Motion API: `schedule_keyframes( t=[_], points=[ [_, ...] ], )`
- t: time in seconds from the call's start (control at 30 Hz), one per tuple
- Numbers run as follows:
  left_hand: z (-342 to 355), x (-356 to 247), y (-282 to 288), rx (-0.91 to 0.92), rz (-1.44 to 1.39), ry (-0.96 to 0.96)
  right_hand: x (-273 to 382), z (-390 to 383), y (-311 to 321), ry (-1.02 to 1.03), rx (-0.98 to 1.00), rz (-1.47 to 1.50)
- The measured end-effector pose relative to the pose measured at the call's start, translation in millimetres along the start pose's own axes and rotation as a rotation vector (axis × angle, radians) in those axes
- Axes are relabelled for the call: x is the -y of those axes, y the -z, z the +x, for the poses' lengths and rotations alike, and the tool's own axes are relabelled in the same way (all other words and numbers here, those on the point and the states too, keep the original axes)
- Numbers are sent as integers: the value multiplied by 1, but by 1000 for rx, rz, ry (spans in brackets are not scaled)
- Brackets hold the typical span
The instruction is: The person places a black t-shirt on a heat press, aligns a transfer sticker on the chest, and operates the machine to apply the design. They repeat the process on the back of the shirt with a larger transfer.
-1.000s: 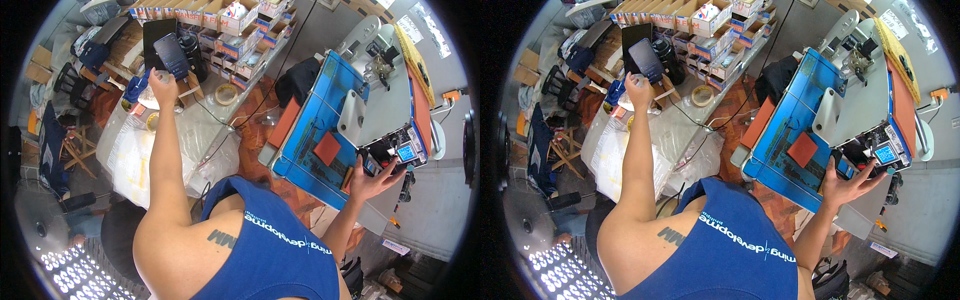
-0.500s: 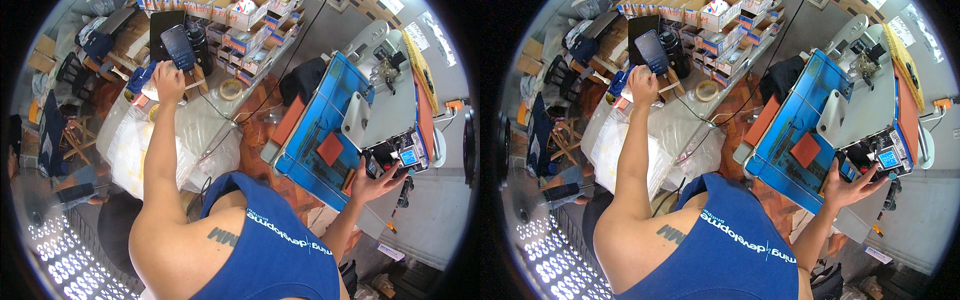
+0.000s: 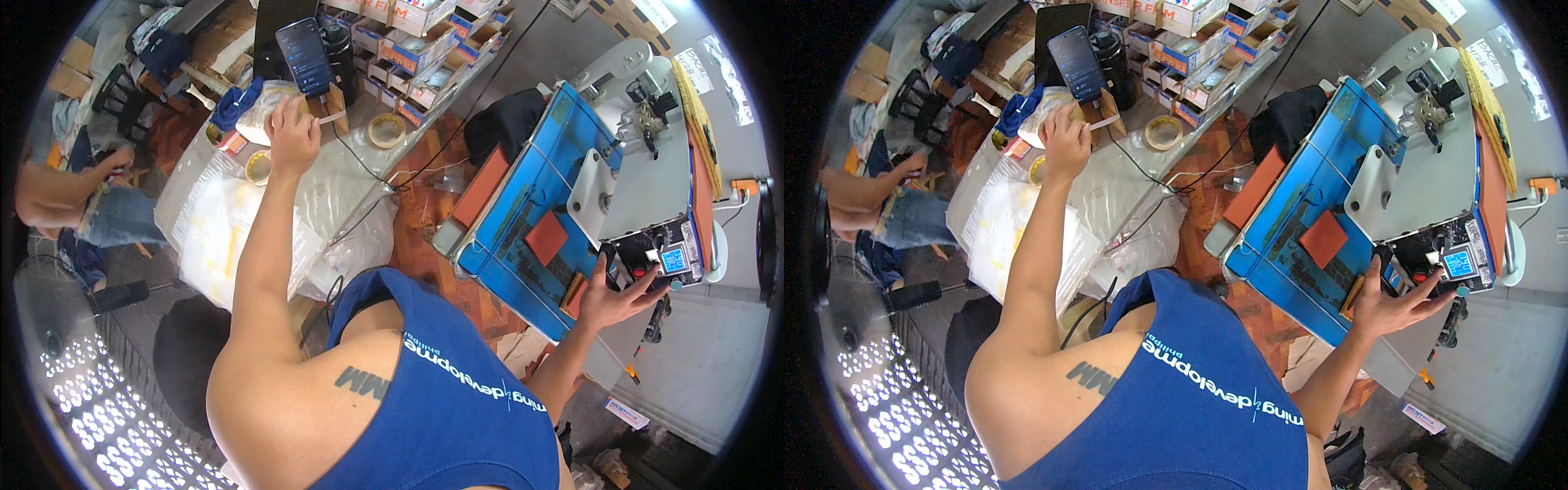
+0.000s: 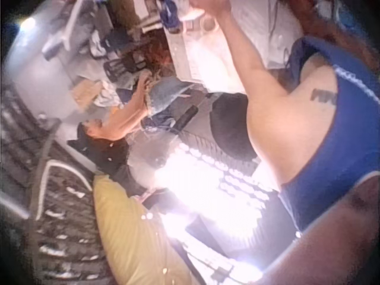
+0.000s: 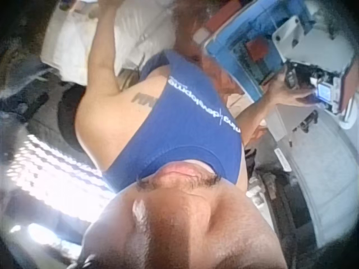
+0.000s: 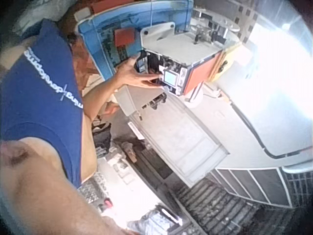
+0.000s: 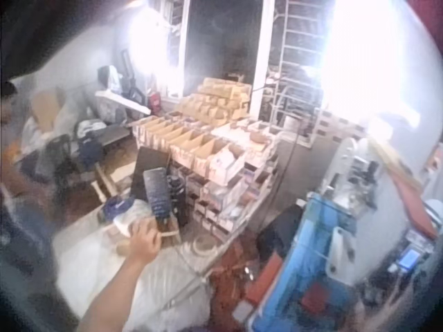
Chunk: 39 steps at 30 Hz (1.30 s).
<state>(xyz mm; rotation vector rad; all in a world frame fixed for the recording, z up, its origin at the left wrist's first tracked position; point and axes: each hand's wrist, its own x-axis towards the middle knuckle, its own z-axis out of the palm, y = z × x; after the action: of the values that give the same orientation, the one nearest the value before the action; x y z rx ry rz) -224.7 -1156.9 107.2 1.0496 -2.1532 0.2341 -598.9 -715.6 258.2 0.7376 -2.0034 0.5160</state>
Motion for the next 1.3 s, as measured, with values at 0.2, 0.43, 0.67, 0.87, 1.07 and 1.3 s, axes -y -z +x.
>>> schedule_keyframes(
  t=[0.2,0.43,0.67,0.87,1.07,1.3],
  points=[
    [5,-5,-6,39,7,-3,0,-1,0,2,-3,11],
    [0,-5,-12,162,-43,10,8,-23,-9,-8,-127,6],
    [31,-6,-5,105,54,-79,4,-27,-9,32,18,-97],
    [63,-4,-13,97,86,-143,7,-26,-2,16,106,-113],
    [74,-4,-23,92,59,-147,8,-26,1,2,143,-158],
    [47,-6,-20,-48,-143,-18,14,-25,2,-2,160,-175]
  ],
)
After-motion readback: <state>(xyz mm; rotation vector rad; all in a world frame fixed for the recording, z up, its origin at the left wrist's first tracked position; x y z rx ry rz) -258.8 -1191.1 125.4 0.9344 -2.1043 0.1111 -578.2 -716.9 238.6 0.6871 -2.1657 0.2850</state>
